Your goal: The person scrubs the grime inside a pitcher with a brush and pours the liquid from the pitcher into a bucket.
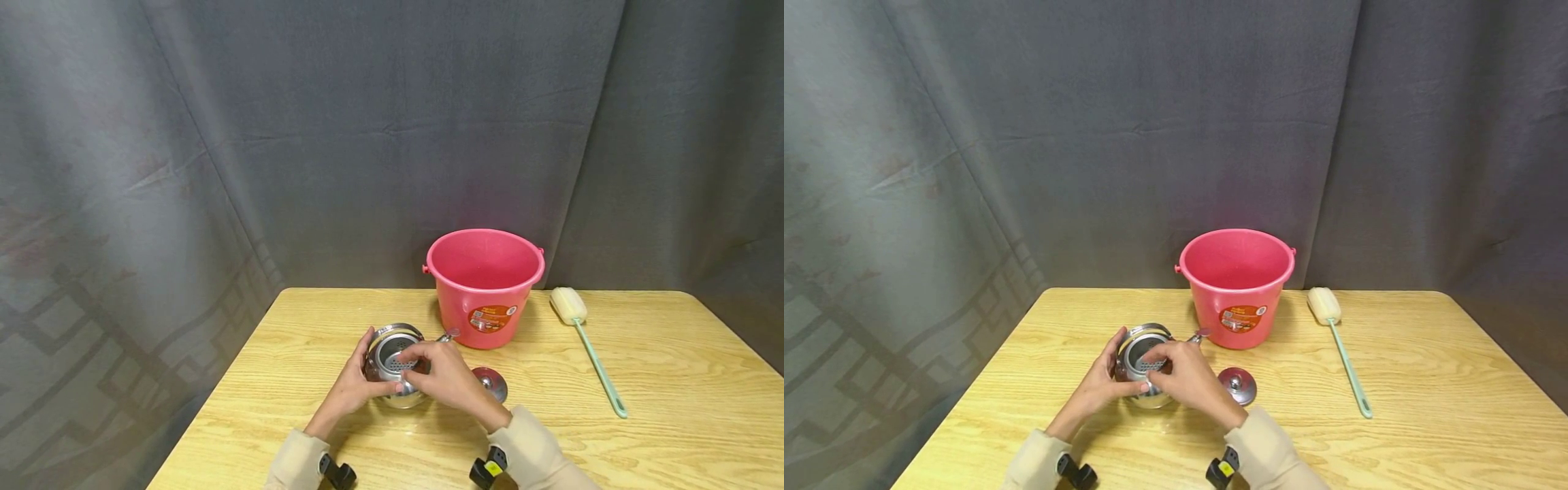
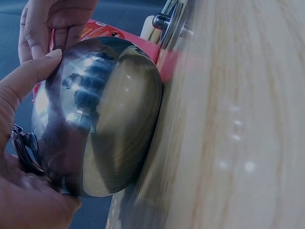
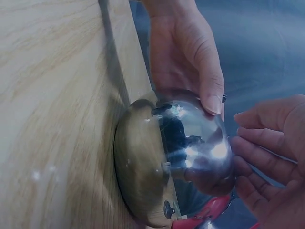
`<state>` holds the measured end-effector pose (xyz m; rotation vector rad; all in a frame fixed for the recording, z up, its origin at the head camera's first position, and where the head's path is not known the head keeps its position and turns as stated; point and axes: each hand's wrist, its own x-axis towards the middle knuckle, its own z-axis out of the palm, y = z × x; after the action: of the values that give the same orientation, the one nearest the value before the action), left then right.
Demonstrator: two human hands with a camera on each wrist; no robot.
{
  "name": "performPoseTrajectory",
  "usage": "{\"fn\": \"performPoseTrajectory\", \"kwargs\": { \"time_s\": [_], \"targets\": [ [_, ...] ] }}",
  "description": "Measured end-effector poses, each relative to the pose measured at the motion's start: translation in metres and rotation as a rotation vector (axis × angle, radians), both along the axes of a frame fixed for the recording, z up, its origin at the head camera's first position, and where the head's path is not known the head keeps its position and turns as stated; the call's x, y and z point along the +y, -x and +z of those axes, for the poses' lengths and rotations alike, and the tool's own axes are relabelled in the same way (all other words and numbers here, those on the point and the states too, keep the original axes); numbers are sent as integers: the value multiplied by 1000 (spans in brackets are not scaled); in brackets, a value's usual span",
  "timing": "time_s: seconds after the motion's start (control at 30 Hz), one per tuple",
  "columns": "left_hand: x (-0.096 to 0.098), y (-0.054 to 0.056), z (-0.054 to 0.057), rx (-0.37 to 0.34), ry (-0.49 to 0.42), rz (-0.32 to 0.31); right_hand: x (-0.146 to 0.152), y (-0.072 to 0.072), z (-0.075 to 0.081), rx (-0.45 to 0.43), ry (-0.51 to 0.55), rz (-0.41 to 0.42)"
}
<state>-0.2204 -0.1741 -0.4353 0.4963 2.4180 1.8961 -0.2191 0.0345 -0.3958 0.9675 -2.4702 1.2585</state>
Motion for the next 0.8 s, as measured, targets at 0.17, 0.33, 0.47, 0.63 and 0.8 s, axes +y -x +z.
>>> {"fn": "performPoseTrajectory", "kwargs": {
  "time_s": [0.17, 0.33, 0.47, 0.63, 0.8],
  "targets": [
    [0, 1, -1, -5, -22, -19, -3, 1, 0, 44, -12, 25],
    [0, 1, -1, -11, -55, -35, -4, 3, -1, 63, -19, 49],
    [0, 1, -1, -10, -61, -41, -5, 3, -2, 83, -48, 59],
    [1, 2, -1, -3, -57, -41, -6, 4, -2, 146, -106, 48],
    [0, 2, -1, 0, -50, -37, -6, 5, -1, 176, -131, 49]
  ]
}}
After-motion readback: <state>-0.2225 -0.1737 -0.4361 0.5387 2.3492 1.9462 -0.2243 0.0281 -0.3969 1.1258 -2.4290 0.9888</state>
